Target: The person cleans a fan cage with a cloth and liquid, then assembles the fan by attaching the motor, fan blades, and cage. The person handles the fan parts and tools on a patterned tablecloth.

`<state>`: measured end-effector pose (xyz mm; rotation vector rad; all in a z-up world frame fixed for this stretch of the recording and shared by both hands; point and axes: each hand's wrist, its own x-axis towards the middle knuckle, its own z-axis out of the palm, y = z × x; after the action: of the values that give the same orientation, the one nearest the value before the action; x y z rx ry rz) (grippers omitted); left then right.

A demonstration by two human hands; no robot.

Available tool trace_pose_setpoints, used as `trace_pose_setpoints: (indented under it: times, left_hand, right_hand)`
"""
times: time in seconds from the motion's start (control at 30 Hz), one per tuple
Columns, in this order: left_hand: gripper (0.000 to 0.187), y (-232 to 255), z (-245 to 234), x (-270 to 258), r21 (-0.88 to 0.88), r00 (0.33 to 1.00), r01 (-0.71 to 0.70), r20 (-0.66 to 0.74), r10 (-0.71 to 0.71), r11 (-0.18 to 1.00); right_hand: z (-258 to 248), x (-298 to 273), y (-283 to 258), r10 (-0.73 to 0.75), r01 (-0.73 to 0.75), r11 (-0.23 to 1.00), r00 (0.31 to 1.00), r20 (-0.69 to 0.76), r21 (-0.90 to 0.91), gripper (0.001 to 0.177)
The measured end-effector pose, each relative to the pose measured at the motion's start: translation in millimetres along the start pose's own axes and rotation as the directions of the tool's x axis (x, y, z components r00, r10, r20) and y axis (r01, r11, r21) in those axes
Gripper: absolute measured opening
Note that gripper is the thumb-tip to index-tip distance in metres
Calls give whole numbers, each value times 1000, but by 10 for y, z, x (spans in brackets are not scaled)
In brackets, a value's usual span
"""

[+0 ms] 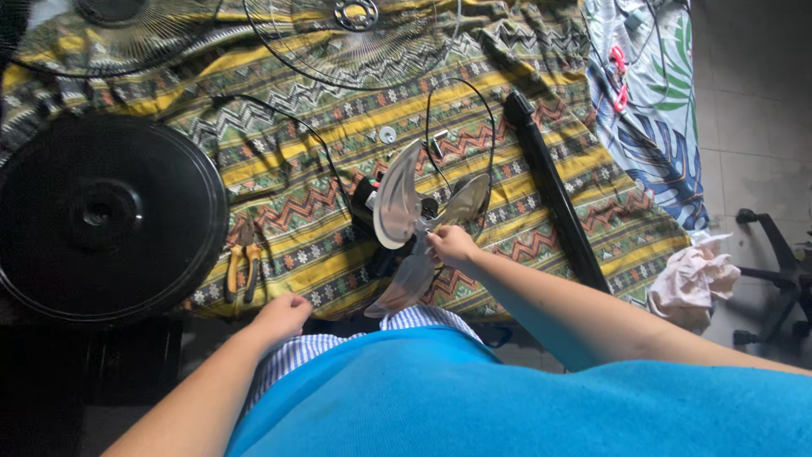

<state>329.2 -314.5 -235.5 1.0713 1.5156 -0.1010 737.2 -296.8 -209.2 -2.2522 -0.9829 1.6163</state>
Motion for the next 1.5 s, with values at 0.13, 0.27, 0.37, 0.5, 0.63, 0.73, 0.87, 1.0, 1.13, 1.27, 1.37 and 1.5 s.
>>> trace_pose_setpoints:
  times: [0.13, 0.27, 0.37, 0.5, 0.63, 0.73, 0.87, 1.0, 1.13, 1.27, 1.37, 1.5]
  left_hand:
    - [36, 381, -1, 137, 93, 998, -26, 51, 22, 995]
    - [37, 878, -37, 84, -26, 999, -39, 7, 40, 999]
    - [42, 1220, -37, 17, -112, 979, -204, -35, 202, 972]
    - [41, 1591, -29, -138, -480, 993, -106, -92, 70, 871]
    - [45, 1613, -65, -214, -797, 993, 68, -3, -116, 601]
    - [40, 1518, -88, -137, -790, 986, 134, 45, -162, 598]
    - [36, 1412, -168, 9, -727, 982, 172, 73, -175, 665]
    - [40, 1473, -145, 45, -376, 996, -35, -84, 4, 926]
    - [49, 1692, 4, -62, 86, 940, -315, -110, 323, 945]
    - [59, 1950, 144, -221, 184, 919, -378, -44, 392, 907]
    - [69, 2106, 165, -457, 253, 911, -356, -119, 394, 900]
    - [65, 2227, 155, -522, 242, 809, -496, -221, 545, 834]
  right_hand:
    - [-32, 101, -4, 89, -107, 975, 991, 98, 196, 35]
    - [-9, 95, -263, -95, 94, 993, 995, -11, -71, 36]
    - [42, -94, -686, -285, 263, 917, 958, -33, -300, 38]
    - [78, -605, -1204, -237, 186, 913, 966, -100, -362, 38]
    - [115, -775, -1350, -300, 191, 865, 938, -175, -463, 37]
    - [116, -690, -1342, -286, 194, 856, 950, -127, -480, 38]
    - [175, -530, -1418, -316, 234, 866, 941, -122, -441, 39]
    - [158, -438, -1632, -357, 257, 835, 926, -123, -487, 38]
    - [137, -461, -1742, -377, 256, 791, 919, -114, -555, 36]
    - [154, -500, -1736, -416, 290, 780, 902, -114, -554, 37]
    - [168, -522, -1702, -416, 301, 811, 899, -133, -501, 35]
    - [171, -468, -1579, -425, 337, 833, 898, -118, -439, 35]
